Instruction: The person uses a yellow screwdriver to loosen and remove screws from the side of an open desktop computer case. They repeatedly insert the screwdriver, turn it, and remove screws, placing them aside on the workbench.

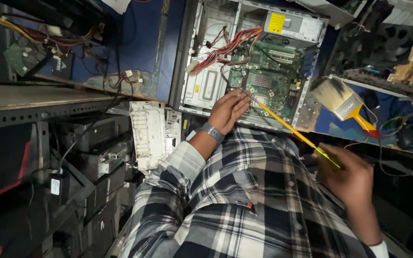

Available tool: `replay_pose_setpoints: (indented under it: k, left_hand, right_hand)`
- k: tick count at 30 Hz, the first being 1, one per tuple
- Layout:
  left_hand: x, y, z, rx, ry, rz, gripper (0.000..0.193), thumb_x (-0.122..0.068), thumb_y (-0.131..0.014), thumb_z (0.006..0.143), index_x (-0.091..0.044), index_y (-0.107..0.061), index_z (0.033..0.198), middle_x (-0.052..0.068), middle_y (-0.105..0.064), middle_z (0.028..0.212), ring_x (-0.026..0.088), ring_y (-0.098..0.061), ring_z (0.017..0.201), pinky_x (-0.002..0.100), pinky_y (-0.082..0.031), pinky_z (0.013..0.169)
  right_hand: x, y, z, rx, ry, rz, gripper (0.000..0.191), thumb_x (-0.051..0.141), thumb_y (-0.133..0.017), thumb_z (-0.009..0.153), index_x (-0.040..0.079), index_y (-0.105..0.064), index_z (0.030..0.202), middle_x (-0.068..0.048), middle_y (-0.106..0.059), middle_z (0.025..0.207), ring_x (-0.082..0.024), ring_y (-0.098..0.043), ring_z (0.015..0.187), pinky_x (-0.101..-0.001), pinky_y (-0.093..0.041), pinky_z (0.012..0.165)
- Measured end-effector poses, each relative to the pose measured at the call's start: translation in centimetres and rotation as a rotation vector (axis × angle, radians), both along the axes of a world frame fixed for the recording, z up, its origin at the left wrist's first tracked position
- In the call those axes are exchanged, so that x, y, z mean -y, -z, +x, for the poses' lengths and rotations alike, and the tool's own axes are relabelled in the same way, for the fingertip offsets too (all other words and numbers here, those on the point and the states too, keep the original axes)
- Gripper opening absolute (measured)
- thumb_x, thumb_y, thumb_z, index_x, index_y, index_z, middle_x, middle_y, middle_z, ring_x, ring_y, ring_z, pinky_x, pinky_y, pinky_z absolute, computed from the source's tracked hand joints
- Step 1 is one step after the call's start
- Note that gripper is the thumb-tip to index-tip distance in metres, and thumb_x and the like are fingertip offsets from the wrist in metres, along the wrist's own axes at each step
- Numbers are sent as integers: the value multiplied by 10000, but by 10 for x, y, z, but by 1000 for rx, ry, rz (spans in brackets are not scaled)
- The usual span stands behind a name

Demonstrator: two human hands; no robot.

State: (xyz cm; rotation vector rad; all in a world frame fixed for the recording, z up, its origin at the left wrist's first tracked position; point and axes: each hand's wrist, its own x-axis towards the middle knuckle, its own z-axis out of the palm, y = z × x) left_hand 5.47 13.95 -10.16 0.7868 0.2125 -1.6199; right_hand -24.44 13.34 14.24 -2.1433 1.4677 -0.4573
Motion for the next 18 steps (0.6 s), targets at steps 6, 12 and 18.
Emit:
replay_pose_setpoints:
  k: [6,12,18]
  left_hand:
    - [6,-10,13,115,103,33,320,-49,-530,1020,53,-556,1322,206,-671,1269,293,-682,1176,374,-574,1004]
    - [12,-45,39,1823,585,-397,293,-88,-679,885,-40,-695,1173,135,-737,1026,312,-688,946,427,-554,831]
    - [43,-28,36,2373,1004,-778,92,-124,-731,734,-175,-769,801,54,-750,865,257,-694,964,510,-323,1188]
  right_hand:
    - [-8,13,-18,59,67,66,327,63,-831,881,65,-757,1199,-130,-767,1071,-174,-759,936,-284,-585,839]
    - [-16,21,-30,67,125,57,344,82,-858,850,59,-758,1178,-127,-766,1076,-155,-743,875,-289,-579,847]
    - [-20,14,-36,16,123,76,374,68,-839,824,57,-761,1190,-117,-765,1095,-166,-746,925,-297,-583,851]
